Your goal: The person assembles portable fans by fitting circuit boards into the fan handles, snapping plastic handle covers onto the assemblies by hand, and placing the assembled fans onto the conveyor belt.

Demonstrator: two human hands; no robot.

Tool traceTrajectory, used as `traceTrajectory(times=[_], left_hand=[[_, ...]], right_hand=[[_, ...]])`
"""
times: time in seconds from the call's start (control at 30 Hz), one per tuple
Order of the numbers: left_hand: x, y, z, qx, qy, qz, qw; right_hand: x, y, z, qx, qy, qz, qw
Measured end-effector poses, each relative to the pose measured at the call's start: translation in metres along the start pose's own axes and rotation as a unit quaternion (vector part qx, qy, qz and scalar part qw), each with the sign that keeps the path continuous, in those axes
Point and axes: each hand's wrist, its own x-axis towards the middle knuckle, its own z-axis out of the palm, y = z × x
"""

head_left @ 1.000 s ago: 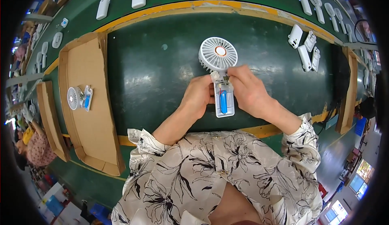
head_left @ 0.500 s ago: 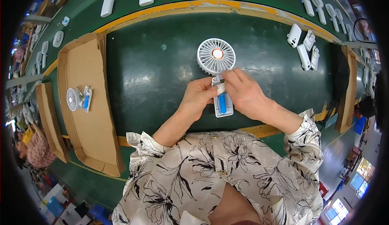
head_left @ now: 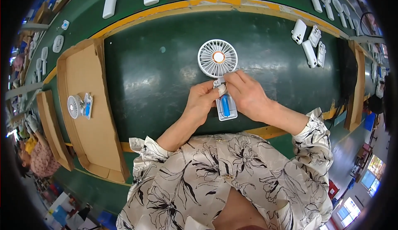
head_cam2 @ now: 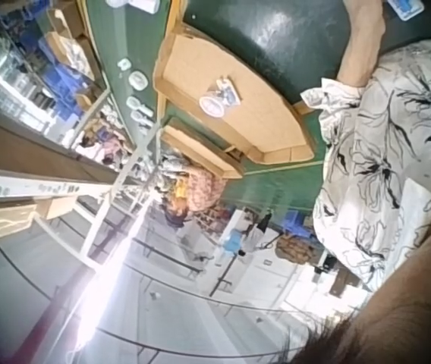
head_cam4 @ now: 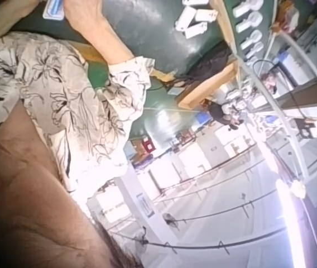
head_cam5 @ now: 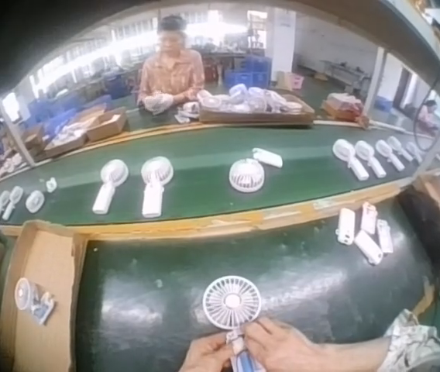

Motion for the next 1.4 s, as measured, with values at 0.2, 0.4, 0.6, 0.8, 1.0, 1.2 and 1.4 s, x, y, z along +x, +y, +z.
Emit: traceTrajectory(times=[0.2, 0.4, 0.6, 0.8, 1.0, 1.2, 1.4], left_hand=[[0.002, -0.002, -0.002, -0.005, -0.002, -0.006, 1.000], [0.002, 0.004, -0.001, -0.018, 0.005, -0.033, 0.999], [0.001, 0.002, 0.000, -0.015, 0.013, -0.026, 0.999], [0.000, -0.002, 0.001, -0.006, 0.007, 0.006, 1.000], [0.003, -0.007, 0.001, -0.007, 0.019, -0.010, 1.000], [0.008, 0.005, -0.002, -0.067, -0.025, -0.059, 0.996], [0.009, 0.008, -0.002, 0.025, 0.007, -0.041, 0.999]], right_hand=[[-0.001, 0.000, 0.001, 0.001, 0.006, 0.005, 1.000], [-0.001, 0.003, 0.003, -0.003, 0.043, 0.001, 0.999], [-0.002, 0.003, 0.005, 0.004, 0.022, 0.001, 1.000], [-0.004, 0.002, 0.005, 0.001, 0.016, 0.003, 1.000], [-0.006, 0.003, 0.009, 0.033, 0.025, 0.013, 0.999], [-0.008, 0.010, 0.010, 0.069, 0.055, 0.017, 0.996], [-0.004, 0.011, 0.005, 0.121, 0.085, 0.068, 0.987]])
